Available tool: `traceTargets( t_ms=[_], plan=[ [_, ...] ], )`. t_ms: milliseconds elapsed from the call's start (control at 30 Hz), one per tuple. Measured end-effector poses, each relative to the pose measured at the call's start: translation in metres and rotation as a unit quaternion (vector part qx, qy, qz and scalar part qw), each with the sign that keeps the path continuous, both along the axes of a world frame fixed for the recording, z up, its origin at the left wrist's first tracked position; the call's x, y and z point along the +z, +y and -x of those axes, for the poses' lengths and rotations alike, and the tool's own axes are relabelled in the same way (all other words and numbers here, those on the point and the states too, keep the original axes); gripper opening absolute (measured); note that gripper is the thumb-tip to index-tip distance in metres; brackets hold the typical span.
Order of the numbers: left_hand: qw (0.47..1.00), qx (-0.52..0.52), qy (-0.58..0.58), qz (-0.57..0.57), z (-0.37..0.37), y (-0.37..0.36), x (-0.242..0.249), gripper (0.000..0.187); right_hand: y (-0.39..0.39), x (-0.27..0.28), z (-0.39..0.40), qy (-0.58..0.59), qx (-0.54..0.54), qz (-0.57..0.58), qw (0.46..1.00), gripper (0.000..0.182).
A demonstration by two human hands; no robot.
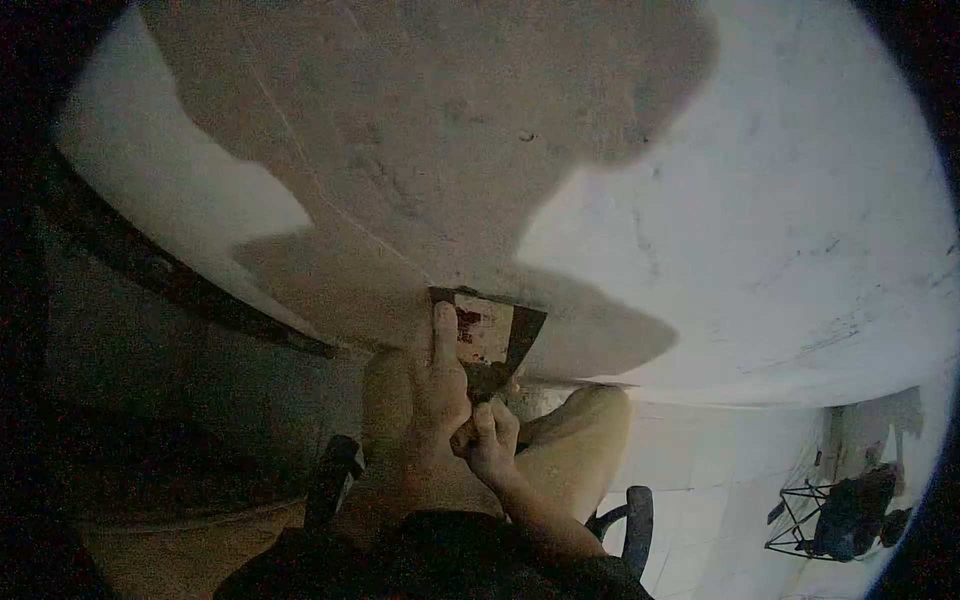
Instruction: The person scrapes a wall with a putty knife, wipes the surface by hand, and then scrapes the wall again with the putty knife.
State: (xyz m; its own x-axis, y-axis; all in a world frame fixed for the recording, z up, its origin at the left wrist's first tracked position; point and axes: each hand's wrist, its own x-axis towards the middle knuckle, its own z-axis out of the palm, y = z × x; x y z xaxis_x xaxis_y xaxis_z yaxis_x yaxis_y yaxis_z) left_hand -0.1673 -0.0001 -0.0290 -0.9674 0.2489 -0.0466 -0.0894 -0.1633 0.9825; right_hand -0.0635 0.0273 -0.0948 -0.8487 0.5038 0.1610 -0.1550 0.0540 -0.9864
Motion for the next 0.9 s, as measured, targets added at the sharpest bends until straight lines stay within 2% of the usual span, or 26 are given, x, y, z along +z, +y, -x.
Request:
traceTargets(
  t_ms=[67,133,167,233,300,367,467,500,567,600,667,733,767,833,900],
  plan=[
    [1.000,0.005,0.027,0.002,-0.001,0.001,0.005,0.044,-0.005,0.006,-0.003,-0.014,-0.004,0.046,0.999,0.036],
    [0.998,0.021,0.056,0.006,-0.002,0.003,0.010,0.044,-0.004,0.001,-0.001,0.004,-0.006,0.046,0.999,0.036],
    [0.999,0.021,0.031,-0.001,-0.002,0.001,0.014,0.044,-0.003,0.001,-0.003,0.011,-0.002,0.068,0.998,0.035],
    [1.000,0.019,-0.015,-0.014,0.000,0.001,0.028,0.043,0.000,0.023,0.002,0.015,0.032,0.198,0.980,0.035],
    [0.999,0.017,-0.043,-0.028,-0.002,0.001,0.033,0.043,-0.003,0.021,0.000,0.020,0.022,0.191,0.981,0.034],
    [1.000,-0.004,-0.004,-0.016,0.008,-0.005,0.018,0.040,-0.004,0.028,0.007,0.010,0.043,0.182,0.982,0.034],
    [1.000,0.010,0.025,0.012,-0.011,-0.001,0.026,0.039,-0.006,0.018,-0.011,0.002,0.018,0.242,0.970,0.033],
    [1.000,0.011,-0.002,0.002,-0.012,-0.002,0.024,0.039,-0.006,0.018,-0.011,0.005,0.017,0.252,0.968,0.033],
    [0.998,0.011,-0.061,-0.018,-0.013,0.000,0.020,0.041,-0.003,0.027,-0.015,-0.030,0.012,0.114,0.993,0.032],
    [0.995,0.011,-0.093,-0.027,-0.014,0.000,0.018,0.042,-0.003,0.025,-0.019,-0.034,0.010,0.080,0.996,0.031],
    [0.996,0.000,-0.075,-0.054,-0.016,-0.001,0.019,0.043,-0.001,0.009,-0.025,-0.020,0.006,0.044,0.999,0.030],
    [0.995,0.005,-0.083,-0.056,-0.018,0.000,0.017,0.043,-0.001,0.014,-0.020,0.008,0.014,0.104,0.994,0.029],
    [0.998,-0.037,-0.054,-0.018,-0.016,-0.006,0.019,0.044,-0.003,0.020,-0.019,0.017,0.025,0.165,0.986,0.028],
    [1.000,-0.015,-0.004,-0.023,-0.010,0.000,0.019,0.045,0.002,0.036,-0.016,0.008,0.043,0.229,0.972,0.026],
    [1.000,0.014,-0.025,0.001,-0.015,0.001,0.013,0.046,0.003,0.044,-0.018,-0.027,0.056,0.234,0.970,0.025]
  ],
)
